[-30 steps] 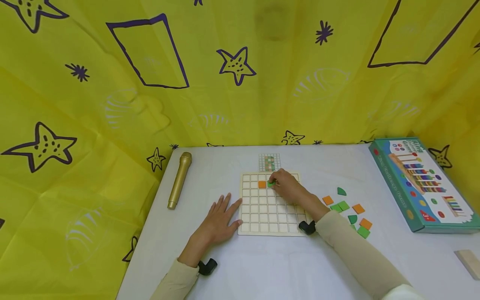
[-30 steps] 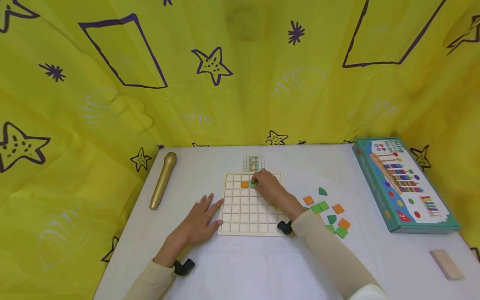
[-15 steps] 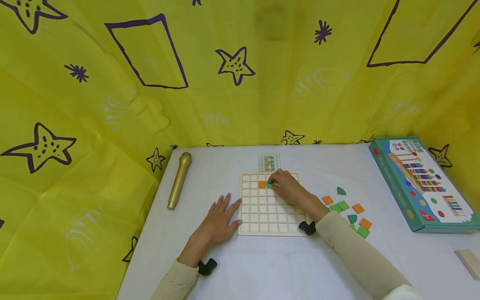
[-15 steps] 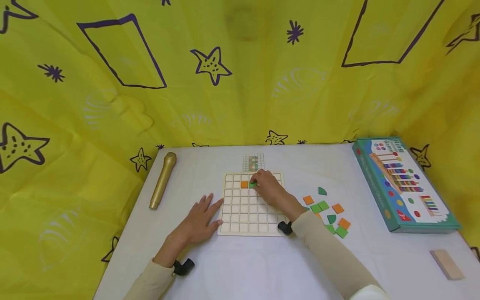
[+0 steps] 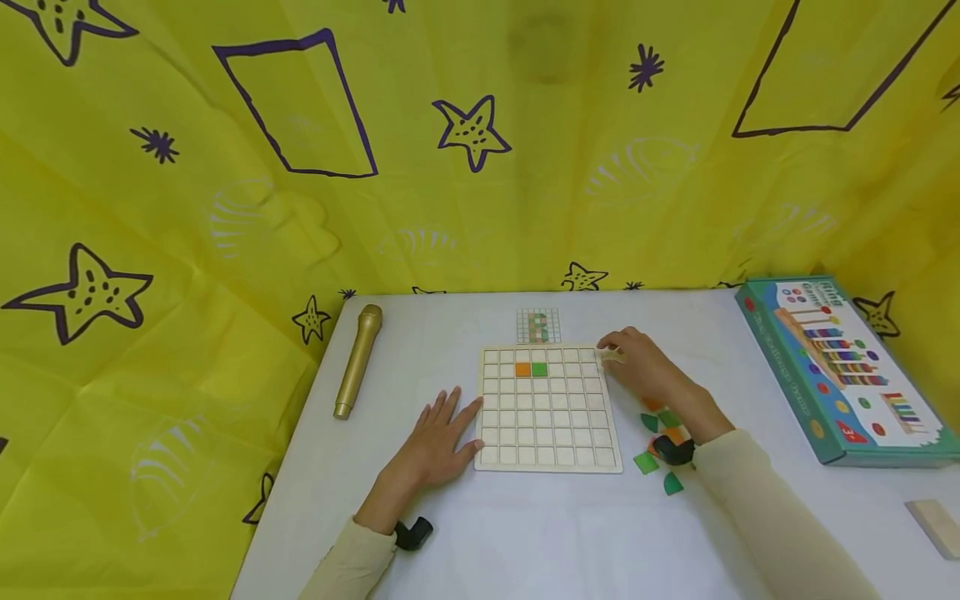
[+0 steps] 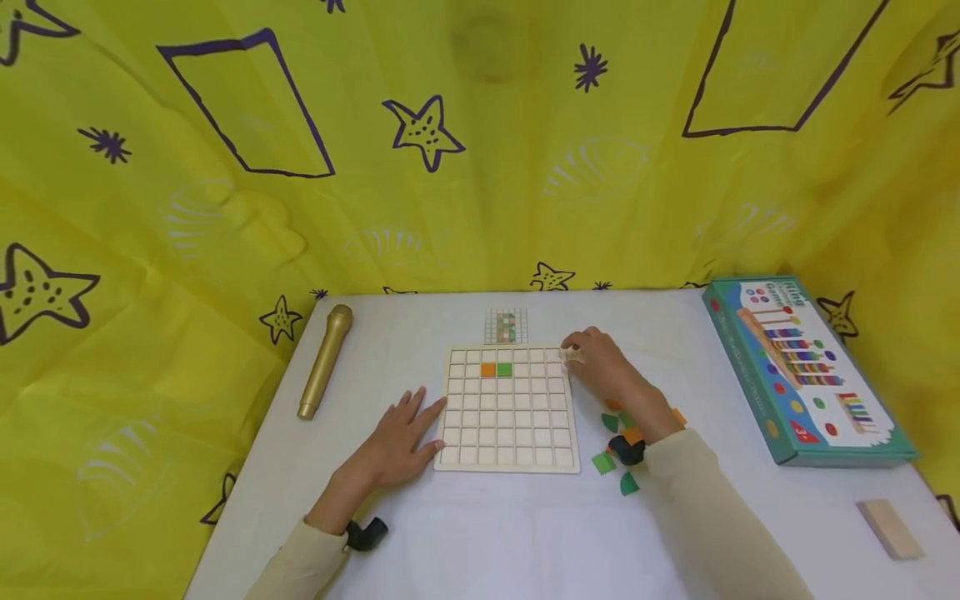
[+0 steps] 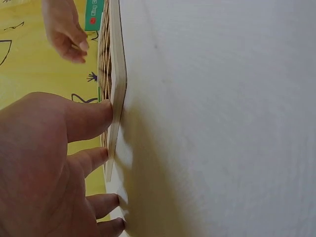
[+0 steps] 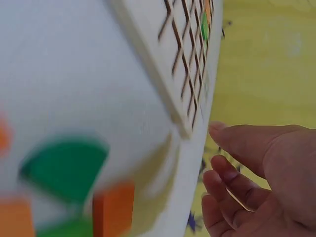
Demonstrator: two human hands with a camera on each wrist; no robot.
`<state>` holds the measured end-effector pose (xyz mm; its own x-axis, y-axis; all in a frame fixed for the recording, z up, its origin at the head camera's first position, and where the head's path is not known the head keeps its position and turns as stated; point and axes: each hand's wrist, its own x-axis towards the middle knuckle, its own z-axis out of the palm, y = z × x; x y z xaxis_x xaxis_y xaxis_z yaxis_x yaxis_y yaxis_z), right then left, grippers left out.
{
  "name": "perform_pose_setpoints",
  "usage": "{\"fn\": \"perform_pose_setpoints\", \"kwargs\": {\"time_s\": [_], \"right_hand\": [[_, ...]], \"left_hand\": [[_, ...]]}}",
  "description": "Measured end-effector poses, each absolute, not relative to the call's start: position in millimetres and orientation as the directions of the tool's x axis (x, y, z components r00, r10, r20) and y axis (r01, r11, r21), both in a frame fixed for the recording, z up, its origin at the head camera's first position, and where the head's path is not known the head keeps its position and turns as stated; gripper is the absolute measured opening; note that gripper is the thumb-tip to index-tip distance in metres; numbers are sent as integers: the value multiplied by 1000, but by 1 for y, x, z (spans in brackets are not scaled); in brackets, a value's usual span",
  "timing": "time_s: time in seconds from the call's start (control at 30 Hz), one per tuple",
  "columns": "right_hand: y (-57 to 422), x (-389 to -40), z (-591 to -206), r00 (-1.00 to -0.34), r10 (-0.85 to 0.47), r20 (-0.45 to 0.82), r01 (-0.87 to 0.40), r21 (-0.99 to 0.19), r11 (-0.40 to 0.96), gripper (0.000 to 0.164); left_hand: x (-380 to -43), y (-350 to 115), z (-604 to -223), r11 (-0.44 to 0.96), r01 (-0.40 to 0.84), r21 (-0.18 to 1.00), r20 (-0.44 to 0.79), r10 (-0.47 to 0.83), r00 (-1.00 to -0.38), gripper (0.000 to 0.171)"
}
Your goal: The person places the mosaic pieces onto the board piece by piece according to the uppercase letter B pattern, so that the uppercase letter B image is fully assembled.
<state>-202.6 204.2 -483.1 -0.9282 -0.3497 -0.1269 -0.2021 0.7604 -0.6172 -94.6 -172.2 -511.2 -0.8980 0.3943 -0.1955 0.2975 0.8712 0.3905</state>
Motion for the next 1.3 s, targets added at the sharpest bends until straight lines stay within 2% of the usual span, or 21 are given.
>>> {"fn": "perform_pose_setpoints", "kwargs": {"time_s": [0.33, 0.57, 0.83, 1.3], "right_hand": [[294, -195, -478, -932, -270, -243, -84, -579, 811, 43], [318, -185, -485, -894, -276, -354, -28, -570, 821, 51], [319, -178, -498, -920, -287, -268, -75, -597, 799, 31], [308, -173, -505, -941, -266, -207, -98, -588, 803, 30]], "left_hand": [[-95, -172, -514, 875, 292, 385, -201, 389, -899, 65], [-94, -172, -513, 872, 294, 392, -194, 391, -900, 65], [-93, -171, -512, 869, 295, 398, -186, 391, -901, 65], [-95, -172, -516, 871, 299, 390, -185, 392, -901, 66]]}}
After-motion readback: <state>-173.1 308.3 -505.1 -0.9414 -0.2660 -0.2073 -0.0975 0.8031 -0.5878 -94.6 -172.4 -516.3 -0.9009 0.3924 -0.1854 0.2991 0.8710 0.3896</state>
